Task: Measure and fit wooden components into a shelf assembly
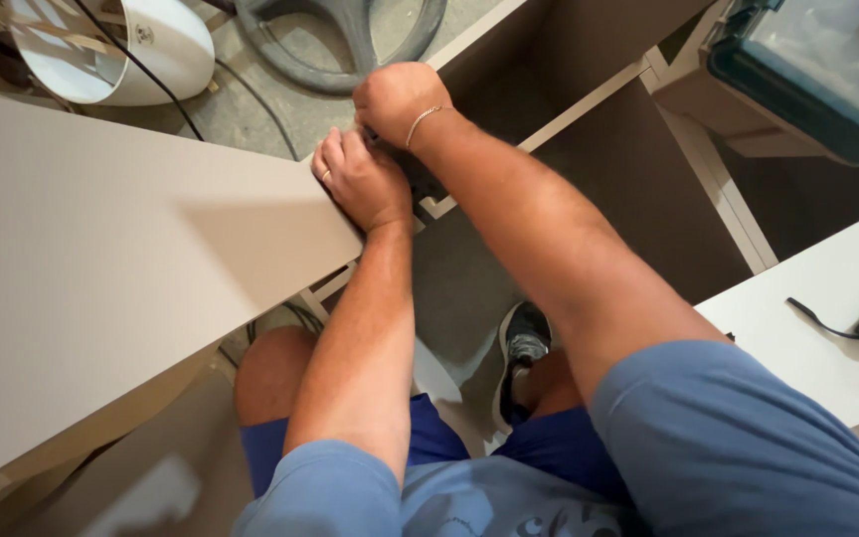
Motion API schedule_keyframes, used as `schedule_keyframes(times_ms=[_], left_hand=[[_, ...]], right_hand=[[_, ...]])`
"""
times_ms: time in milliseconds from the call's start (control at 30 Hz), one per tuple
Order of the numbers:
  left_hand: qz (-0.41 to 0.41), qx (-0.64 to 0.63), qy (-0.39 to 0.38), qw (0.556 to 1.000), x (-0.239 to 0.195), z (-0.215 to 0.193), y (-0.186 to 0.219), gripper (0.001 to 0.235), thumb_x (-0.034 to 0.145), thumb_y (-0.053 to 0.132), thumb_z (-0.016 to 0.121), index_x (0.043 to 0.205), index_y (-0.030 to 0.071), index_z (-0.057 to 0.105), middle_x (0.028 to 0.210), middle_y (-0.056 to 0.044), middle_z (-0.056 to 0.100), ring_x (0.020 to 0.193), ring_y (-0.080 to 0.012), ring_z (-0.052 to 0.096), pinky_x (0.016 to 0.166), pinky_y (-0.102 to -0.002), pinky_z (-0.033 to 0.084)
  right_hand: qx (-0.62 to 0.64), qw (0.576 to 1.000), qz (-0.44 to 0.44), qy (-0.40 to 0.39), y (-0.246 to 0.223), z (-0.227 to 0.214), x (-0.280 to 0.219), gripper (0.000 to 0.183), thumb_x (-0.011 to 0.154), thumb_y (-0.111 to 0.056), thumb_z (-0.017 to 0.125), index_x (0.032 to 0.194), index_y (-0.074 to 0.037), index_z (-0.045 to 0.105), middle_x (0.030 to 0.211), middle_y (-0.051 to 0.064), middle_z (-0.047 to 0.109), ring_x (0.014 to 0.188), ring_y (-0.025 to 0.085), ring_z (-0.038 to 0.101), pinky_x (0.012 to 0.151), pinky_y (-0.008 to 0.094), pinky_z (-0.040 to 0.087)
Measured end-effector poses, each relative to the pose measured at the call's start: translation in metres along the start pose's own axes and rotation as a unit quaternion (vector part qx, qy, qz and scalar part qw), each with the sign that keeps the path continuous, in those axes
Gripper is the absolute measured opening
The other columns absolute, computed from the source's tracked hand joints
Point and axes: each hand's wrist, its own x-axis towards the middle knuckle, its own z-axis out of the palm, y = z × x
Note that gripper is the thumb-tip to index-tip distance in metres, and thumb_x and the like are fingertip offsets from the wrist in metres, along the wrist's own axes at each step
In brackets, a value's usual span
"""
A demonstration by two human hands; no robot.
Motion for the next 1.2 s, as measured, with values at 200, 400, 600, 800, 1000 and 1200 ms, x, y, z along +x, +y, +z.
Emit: schedule_keyframes(times_ms=[200,400,600,800,1000,1200], left_hand=[[0.005,-0.001,-0.015,1.000,-0.001,-0.002,-0.002,0.015,0.091,0.014,0.059,0.081,0.004,0.064,0.111,-0.021,0.067,0.105,-0.0452,0.059,0.104,-0.054,0.045],[0.004,-0.018,-0.005,1.000,0.001,0.001,-0.001,0.020,0.095,0.020,0.058,0.093,0.005,0.072,0.106,-0.018,0.068,0.104,-0.0394,0.061,0.104,-0.050,0.045],[0.003,-0.021,-0.015,1.000,0.000,0.002,-0.006,0.018,0.082,0.013,0.066,0.095,0.004,0.073,0.106,-0.018,0.068,0.105,-0.0404,0.061,0.100,-0.052,0.046],[0.006,-0.019,-0.025,0.999,0.004,-0.004,-0.002,0.010,0.080,0.013,0.068,0.087,0.005,0.069,0.103,-0.018,0.066,0.103,-0.0403,0.060,0.100,-0.051,0.045],[-0.035,-0.011,-0.160,0.986,-0.006,-0.007,-0.004,0.038,0.095,0.019,0.056,0.126,0.002,0.069,0.143,-0.026,0.057,0.134,-0.0491,0.048,0.119,-0.053,0.031],[0.105,-0.046,-0.259,0.959,-0.044,-0.071,0.022,0.061,0.091,0.028,0.069,0.140,-0.004,0.055,0.136,-0.026,0.060,0.130,-0.0447,0.053,0.116,-0.052,0.039]], right_hand=[[-0.002,0.999,0.022,0.032,-0.003,0.013,0.009,0.032,0.097,-0.048,0.060,0.094,-0.022,0.079,0.097,0.007,0.077,0.092,0.035,0.072,0.074,0.047,0.055],[-0.057,0.994,-0.090,-0.002,0.012,-0.001,-0.008,0.025,0.094,-0.048,0.061,0.091,-0.027,0.074,0.093,0.003,0.074,0.088,0.033,0.070,0.067,0.048,0.054],[-0.056,0.989,-0.136,0.001,0.017,0.000,-0.016,0.044,0.092,-0.051,0.066,0.130,-0.029,0.070,0.115,0.005,0.071,0.106,0.034,0.064,0.085,0.048,0.053],[-0.049,0.995,-0.077,-0.044,0.005,-0.020,-0.023,0.021,0.091,-0.043,0.068,0.099,-0.024,0.072,0.095,0.007,0.073,0.093,0.036,0.068,0.072,0.049,0.055],[-0.050,0.994,-0.072,-0.060,0.004,-0.017,-0.011,0.029,0.094,-0.040,0.061,0.117,-0.029,0.075,0.112,0.008,0.076,0.104,0.035,0.071,0.086,0.047,0.057],[-0.049,0.991,-0.038,-0.123,0.000,-0.026,-0.017,0.036,0.093,-0.049,0.066,0.126,-0.033,0.068,0.119,0.003,0.072,0.113,0.031,0.066,0.088,0.044,0.055]])
